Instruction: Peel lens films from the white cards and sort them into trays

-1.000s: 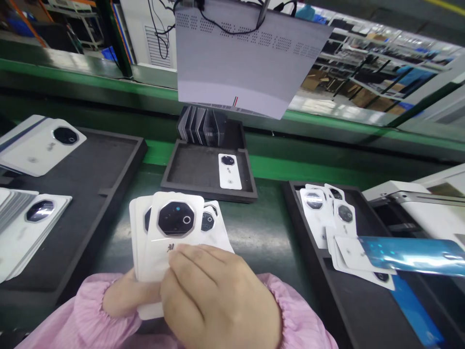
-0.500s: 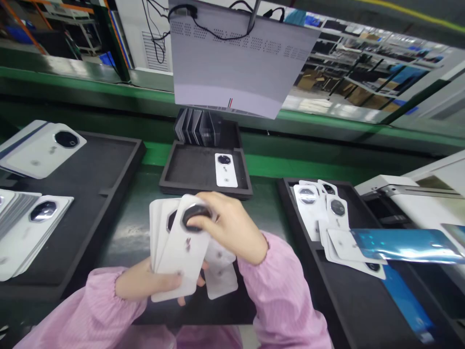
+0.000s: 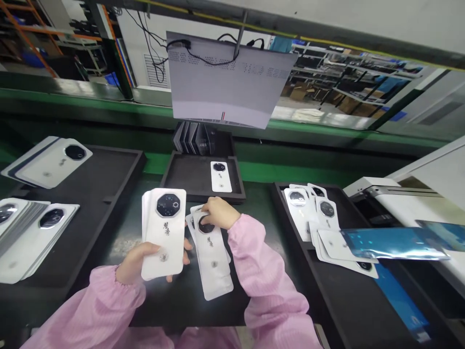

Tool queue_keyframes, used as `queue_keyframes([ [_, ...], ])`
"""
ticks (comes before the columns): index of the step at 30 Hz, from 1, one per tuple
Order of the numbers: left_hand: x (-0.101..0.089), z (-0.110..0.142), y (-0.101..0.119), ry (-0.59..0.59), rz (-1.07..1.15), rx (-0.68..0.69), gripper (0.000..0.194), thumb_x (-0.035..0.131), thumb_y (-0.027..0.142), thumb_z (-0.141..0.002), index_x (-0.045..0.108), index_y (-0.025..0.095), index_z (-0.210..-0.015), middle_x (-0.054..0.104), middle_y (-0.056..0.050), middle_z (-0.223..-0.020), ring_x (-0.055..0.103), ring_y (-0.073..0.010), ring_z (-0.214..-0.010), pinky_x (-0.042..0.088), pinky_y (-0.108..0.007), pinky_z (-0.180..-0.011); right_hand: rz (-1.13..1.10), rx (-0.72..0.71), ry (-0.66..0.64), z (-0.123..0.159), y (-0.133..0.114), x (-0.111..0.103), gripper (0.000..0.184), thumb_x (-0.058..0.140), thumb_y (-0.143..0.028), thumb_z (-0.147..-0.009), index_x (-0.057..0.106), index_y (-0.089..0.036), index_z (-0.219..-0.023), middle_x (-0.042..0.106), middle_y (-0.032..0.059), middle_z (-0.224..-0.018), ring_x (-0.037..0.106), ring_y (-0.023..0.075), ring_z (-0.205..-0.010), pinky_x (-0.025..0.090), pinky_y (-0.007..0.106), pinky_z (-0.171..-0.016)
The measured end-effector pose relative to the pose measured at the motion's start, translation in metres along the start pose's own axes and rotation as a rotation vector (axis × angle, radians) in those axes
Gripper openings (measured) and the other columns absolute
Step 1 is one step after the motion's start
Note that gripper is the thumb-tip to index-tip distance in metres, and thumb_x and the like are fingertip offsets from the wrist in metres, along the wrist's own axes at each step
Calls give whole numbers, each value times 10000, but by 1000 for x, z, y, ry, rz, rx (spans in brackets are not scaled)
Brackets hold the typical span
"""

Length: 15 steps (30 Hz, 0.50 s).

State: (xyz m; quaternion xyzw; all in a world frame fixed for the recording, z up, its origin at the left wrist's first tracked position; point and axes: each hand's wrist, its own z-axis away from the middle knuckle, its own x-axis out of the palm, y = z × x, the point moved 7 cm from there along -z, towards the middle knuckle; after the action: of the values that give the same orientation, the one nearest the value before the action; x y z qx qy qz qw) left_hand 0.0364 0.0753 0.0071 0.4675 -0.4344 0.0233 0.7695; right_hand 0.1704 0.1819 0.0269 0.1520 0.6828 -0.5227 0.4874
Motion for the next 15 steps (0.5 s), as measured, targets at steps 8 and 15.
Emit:
queue_keyframes([
  [8, 6, 4, -17, 10, -230, -108, 335, 508, 242, -839, 584, 129, -1145, 582, -179, -1199, 595, -334, -1025, 549, -317, -604, -253, -214, 575, 51, -62, -67, 111, 646, -216, -780, 634, -201, -890, 605, 29, -866, 580, 156, -810, 493, 297, -716],
  [15, 6, 5, -21, -11, -380, -120, 314, 520, 272, -850, 596, 174, -1138, 601, -141, -1190, 599, -292, -1028, 543, -319, -673, -237, -202, 551, 58, -79, -58, 118, 673, -117, -734, 634, -203, -807, 599, 19, -866, 566, 163, -875, 482, 331, -795],
])
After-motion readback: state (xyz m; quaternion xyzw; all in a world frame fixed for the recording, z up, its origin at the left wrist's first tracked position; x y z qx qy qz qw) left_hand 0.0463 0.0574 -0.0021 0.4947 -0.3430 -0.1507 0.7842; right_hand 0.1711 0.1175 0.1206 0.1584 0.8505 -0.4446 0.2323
